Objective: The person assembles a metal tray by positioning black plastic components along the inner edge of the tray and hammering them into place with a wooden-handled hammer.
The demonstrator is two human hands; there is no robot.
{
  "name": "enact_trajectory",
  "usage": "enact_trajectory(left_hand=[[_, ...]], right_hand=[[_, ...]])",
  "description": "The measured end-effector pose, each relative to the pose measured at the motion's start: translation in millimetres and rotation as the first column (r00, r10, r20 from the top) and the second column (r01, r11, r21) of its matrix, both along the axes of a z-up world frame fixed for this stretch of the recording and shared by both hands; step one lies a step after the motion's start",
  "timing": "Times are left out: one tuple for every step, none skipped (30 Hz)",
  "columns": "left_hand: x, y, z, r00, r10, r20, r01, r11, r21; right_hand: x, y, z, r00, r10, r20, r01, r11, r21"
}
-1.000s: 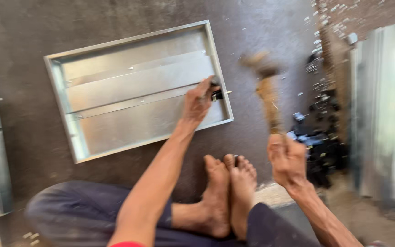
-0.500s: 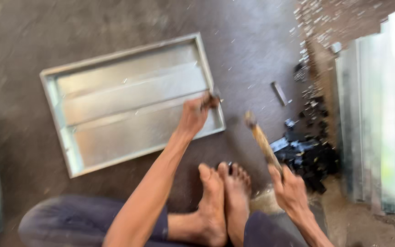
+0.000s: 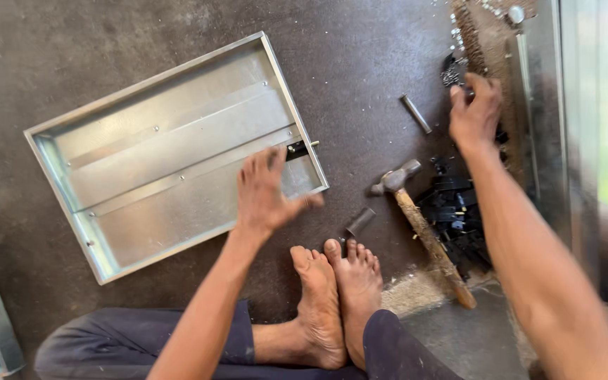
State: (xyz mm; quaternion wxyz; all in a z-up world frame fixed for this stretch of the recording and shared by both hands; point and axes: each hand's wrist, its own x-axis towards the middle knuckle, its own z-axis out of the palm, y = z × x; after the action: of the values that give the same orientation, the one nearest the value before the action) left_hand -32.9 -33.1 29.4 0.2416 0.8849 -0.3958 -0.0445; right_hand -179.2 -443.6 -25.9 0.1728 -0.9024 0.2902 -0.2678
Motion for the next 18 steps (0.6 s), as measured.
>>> enact_trajectory(left_hand=[[-3.9, 3.2, 0.0, 0.998, -0.039, 0.052, 0.037, 0.999, 0.033], [-8.6, 5.6, -1.6, 0.999, -0.024, 0.033, 0.022, 0.998, 0.05], [-11.2, 8.2, -4.3, 1.0, -0.009, 0.015, 0.008, 0.998, 0.068], [-13.4, 9.9, -8.1, 1.0, 0.009, -0.006, -0.009, 0.997, 0.082], [-14.1, 12.1, -12.0, 1.0, 0.011, -0.006, -0.01, 0.997, 0.076], [-13.8, 12.3, -16.2, 1.0, 0.012, -0.006, -0.012, 0.998, 0.067], [-14.3, 13.3, -19.1, 1.0, 0.014, -0.006, -0.014, 0.998, 0.059], [-12.3, 9.1, -22.5, 1.0, 0.011, -0.012, -0.01, 0.999, 0.049], [-11.4, 4.8, -24.7, 1.0, 0.008, -0.019, -0.007, 0.999, 0.039], [-9.7, 5.7, -24.7, 1.0, 0.006, -0.024, -0.006, 1.0, 0.028], [-8.4, 6.7, -24.1, 1.0, 0.012, -0.018, -0.012, 1.0, 0.021], [-8.2, 7.3, -23.4, 1.0, 0.019, -0.011, -0.018, 1.0, 0.016], [-8.1, 8.5, -22.4, 1.0, 0.025, -0.003, -0.025, 1.0, 0.011], [-10.8, 9.3, -21.5, 0.999, 0.033, -0.021, -0.033, 0.999, 0.015], [-13.3, 11.8, -19.9, 0.998, 0.042, -0.039, -0.041, 0.999, 0.019], [-15.0, 13.2, -18.2, 0.997, 0.06, -0.056, -0.059, 0.998, 0.019], [-17.0, 17.6, -15.4, 0.998, 0.061, -0.018, -0.062, 0.998, -0.009], [-20.0, 28.1, -10.6, 0.997, 0.072, 0.02, -0.071, 0.997, -0.031]], right_hand=[[5.9, -10.6, -8.2, 0.999, -0.029, -0.039, 0.029, 1.0, -0.004], [7.2, -18.4, -12.7, 0.997, -0.051, -0.058, 0.055, 0.997, 0.057], [8.2, -24.4, -15.3, 0.994, -0.072, -0.078, 0.081, 0.99, 0.118], [7.6, -27.8, -16.6, 0.991, -0.091, -0.101, 0.107, 0.979, 0.174], [5.9, -27.9, -18.0, 0.981, -0.114, -0.158, 0.146, 0.966, 0.214], [4.3, -28.0, -18.3, 0.967, -0.133, -0.215, 0.186, 0.95, 0.249], [1.9, -26.5, -18.6, 0.95, -0.15, -0.273, 0.227, 0.932, 0.281], [1.9, -29.5, -17.0, 0.964, -0.141, -0.225, 0.189, 0.959, 0.211], [1.1, -31.5, -15.2, 0.976, -0.127, -0.177, 0.152, 0.979, 0.137], [-1.4, -27.2, -16.5, 0.986, -0.107, -0.13, 0.115, 0.992, 0.06], [-4.7, -21.5, -16.6, 0.993, -0.075, -0.092, 0.076, 0.997, 0.016], [-7.8, -15.8, -14.3, 0.998, -0.04, -0.054, 0.038, 0.999, -0.028], [-13.4, -7.8, -9.5, 1.0, -0.003, -0.018, 0.001, 0.997, -0.073], [-19.1, 0.6, -1.3, 0.999, -0.015, 0.035, 0.017, 0.999, -0.048], [-24.2, 12.5, 8.7, 0.996, -0.028, 0.087, 0.03, 0.999, -0.022], [-26.2, 24.9, 21.9, 0.99, -0.032, 0.14, 0.032, 0.999, 0.001], [-33.3, 45.6, 35.4, 0.992, -0.034, 0.118, 0.026, 0.997, 0.067], [-43.2, 72.1, 48.9, 0.995, -0.027, 0.094, 0.014, 0.99, 0.138]])
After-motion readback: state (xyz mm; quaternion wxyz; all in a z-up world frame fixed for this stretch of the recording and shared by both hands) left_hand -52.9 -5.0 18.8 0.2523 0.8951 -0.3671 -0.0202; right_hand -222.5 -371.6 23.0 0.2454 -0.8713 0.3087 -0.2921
